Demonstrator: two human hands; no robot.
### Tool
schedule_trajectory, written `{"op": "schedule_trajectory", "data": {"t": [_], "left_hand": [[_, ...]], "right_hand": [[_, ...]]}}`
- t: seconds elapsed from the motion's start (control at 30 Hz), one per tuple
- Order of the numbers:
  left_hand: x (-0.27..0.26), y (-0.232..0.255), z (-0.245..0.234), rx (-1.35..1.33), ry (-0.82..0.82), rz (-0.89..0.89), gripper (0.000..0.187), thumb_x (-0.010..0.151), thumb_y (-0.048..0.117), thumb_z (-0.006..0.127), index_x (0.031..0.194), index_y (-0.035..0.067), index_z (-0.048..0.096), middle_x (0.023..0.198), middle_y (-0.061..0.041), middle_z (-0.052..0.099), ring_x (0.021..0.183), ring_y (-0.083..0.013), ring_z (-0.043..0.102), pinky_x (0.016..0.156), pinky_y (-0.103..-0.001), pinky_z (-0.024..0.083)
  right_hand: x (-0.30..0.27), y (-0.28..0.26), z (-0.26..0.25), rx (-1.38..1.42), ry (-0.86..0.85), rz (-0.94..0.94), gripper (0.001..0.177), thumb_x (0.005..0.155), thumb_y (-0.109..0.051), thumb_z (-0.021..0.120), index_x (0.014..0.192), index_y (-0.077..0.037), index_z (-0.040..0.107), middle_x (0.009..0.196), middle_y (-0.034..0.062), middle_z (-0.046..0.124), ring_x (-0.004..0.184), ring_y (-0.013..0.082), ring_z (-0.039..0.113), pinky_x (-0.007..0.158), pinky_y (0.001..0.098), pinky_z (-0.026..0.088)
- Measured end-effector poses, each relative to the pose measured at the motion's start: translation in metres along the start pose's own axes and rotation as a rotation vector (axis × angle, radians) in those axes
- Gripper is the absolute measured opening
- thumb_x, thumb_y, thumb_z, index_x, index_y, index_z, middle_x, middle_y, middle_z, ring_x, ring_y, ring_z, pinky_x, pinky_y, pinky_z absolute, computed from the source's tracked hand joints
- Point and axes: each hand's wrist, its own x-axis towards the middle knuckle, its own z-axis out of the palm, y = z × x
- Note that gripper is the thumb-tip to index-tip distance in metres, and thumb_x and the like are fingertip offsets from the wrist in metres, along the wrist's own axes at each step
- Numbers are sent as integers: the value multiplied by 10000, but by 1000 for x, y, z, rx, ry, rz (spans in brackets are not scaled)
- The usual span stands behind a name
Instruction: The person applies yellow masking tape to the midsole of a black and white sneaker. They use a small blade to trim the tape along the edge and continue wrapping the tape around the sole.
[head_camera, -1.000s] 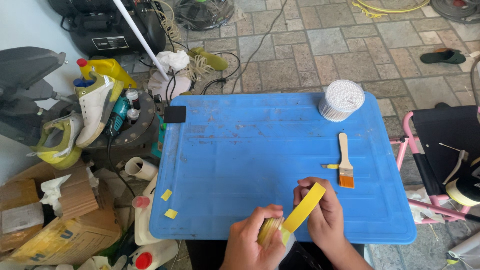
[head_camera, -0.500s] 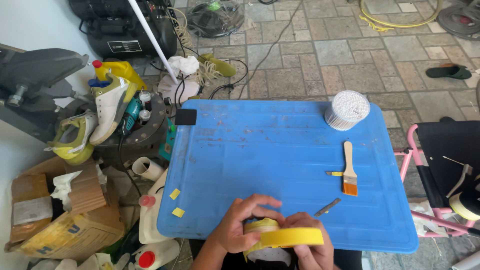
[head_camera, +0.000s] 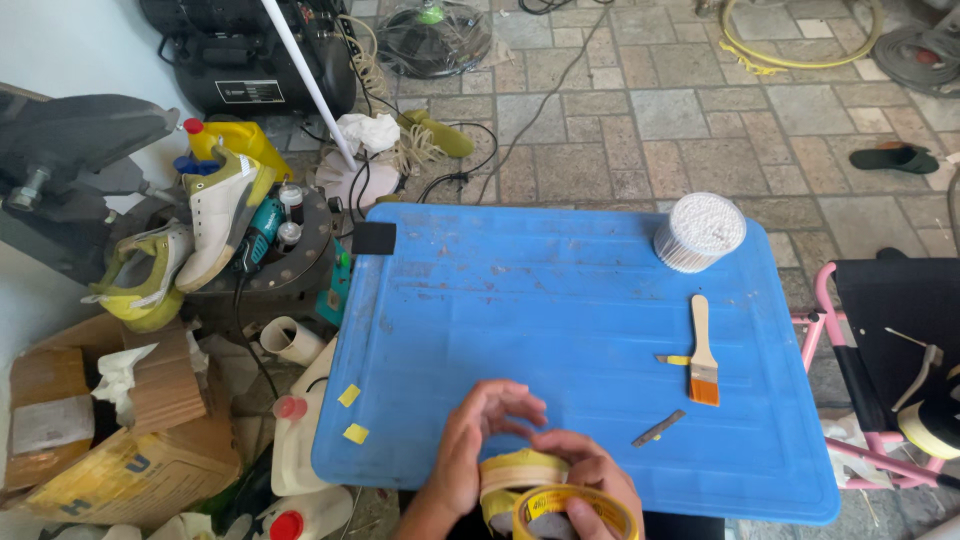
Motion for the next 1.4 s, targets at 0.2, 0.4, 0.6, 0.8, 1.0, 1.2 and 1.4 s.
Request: {"op": "schedule_trajectory", "data": {"t": [0.2, 0.4, 0.6, 0.8, 1.0, 1.2, 1.4], "left_hand": [[160, -40, -46, 1100, 93, 249, 311, 956, 331, 698, 1096, 54, 684, 1141, -149, 714, 1113, -364, 646, 977, -452, 503], [299, -90, -66, 1600, 4, 23, 639, 932, 664, 519, 999, 76, 760, 1046, -170, 743, 1040, -368, 679, 936, -546, 473], [328, -88, -75, 1702, -155, -275, 824, 867, 834, 436, 862, 93, 797, 963, -177, 753, 959, -374, 716, 824, -514, 543], [354, -73, -90, 1694, -104, -379, 837, 821, 872, 466, 955, 132, 833, 1002, -191, 756, 997, -382, 708, 877, -489, 538], [383, -84, -98, 1678, -68, -391, 838, 811, 876, 450, 1013, 151, 819, 1027, -184, 765, 1016, -376, 712, 884, -475, 542], [351, -59, -65, 1638, -6, 249, 459, 802, 475, 706, 1046, 90, 765, 1048, -144, 728, 1030, -358, 666, 906, -506, 473], [143, 1, 12, 591, -293, -146, 233, 864, 178, 688, 1060, 56, 723, 1040, -85, 778, 917, -225, 760, 900, -337, 590]], "right_hand": [[-21, 16, -15, 104, 36, 32, 308, 1016, -190, 651, 848, 29, 515, 1258, 439, 575, 1181, 464, 651, 1046, 594, 512], [-37, 42, -47, 73, 121, -89, 293, 1029, -86, 629, 804, 8, 468, 1145, 404, 626, 1036, 480, 748, 913, 617, 628], [-63, 63, -68, 135, 275, -77, 315, 984, 60, 664, 767, 24, 438, 1027, 363, 622, 935, 521, 785, 781, 617, 618], [-53, 69, -98, 180, 287, -127, 279, 1012, 13, 542, 759, 37, 426, 1087, 389, 585, 988, 526, 744, 855, 626, 622], [-46, 60, -125, 292, 220, -106, 310, 1029, -40, 605, 787, 19, 421, 1201, 401, 522, 1158, 529, 630, 992, 630, 514], [-37, 37, -119, 315, 215, -19, 309, 1044, -156, 583, 821, 21, 464, 1264, 391, 492, 1221, 537, 598, 1045, 677, 474], [-27, 28, -88, 335, 341, -71, 313, 994, -174, 578, 788, 22, 448, 1204, 409, 522, 1139, 510, 611, 965, 668, 513]]}}
